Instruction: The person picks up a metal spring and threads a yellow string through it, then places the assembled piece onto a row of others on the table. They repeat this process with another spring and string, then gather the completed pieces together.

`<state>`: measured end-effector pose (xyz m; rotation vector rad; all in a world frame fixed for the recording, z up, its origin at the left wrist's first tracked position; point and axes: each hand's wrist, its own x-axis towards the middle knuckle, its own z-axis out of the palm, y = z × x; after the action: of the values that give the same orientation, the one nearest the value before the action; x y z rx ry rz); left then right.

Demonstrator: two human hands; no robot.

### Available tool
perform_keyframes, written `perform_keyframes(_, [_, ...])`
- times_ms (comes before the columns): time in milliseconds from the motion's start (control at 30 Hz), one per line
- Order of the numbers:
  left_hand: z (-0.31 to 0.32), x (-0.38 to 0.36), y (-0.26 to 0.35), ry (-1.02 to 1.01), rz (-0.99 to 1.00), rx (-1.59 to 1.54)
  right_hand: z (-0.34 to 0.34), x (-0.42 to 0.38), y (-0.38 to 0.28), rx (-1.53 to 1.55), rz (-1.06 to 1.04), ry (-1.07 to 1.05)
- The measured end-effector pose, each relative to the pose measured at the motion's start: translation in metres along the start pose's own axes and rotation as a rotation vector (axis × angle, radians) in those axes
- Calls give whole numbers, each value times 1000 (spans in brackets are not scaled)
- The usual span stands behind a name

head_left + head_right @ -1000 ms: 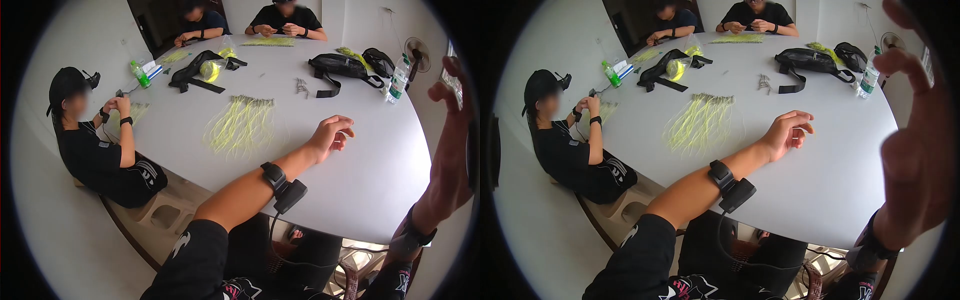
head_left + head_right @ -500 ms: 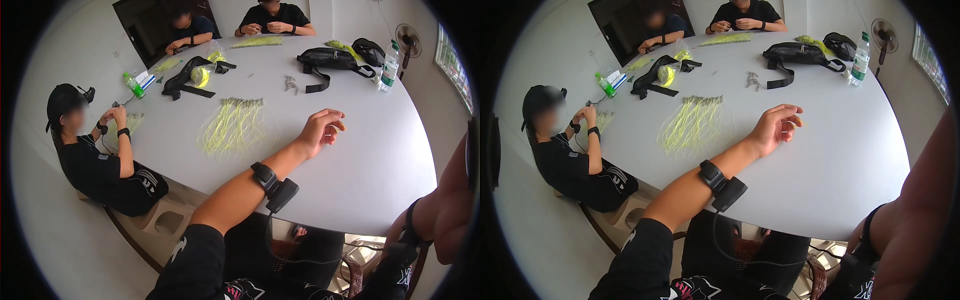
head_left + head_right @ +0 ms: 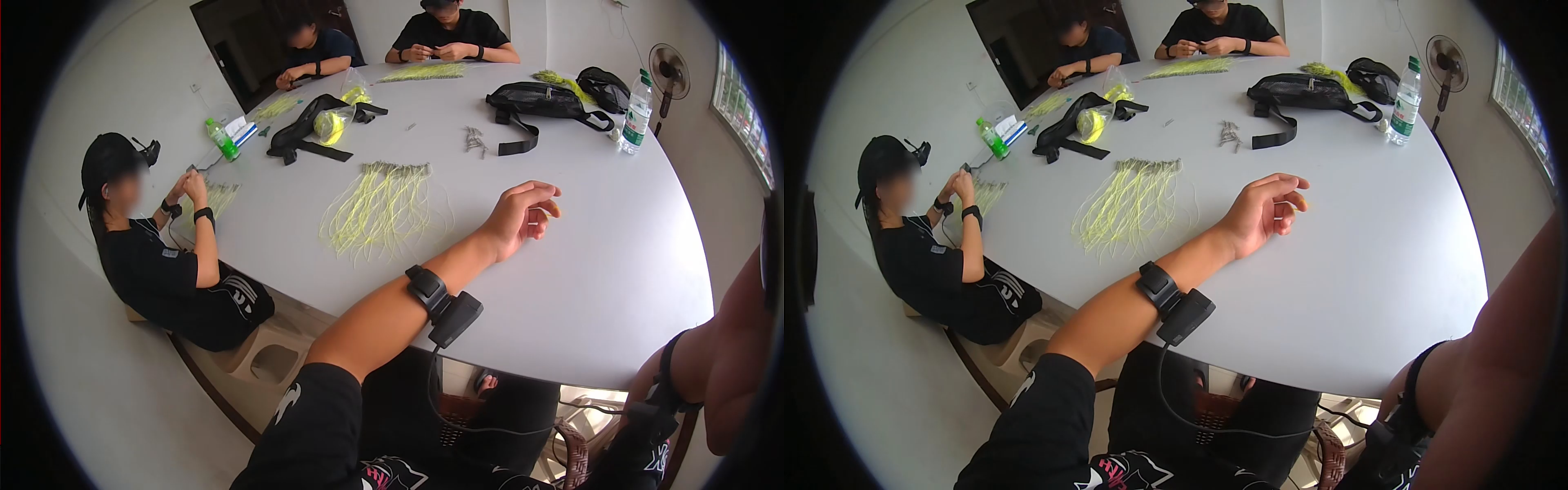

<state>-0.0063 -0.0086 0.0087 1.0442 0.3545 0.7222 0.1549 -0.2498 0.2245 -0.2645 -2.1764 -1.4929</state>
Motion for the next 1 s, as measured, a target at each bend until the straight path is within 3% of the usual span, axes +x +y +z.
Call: perform_keyframes(1000, [1, 0, 1, -3, -10, 4, -16, 18, 20, -77, -13, -69])
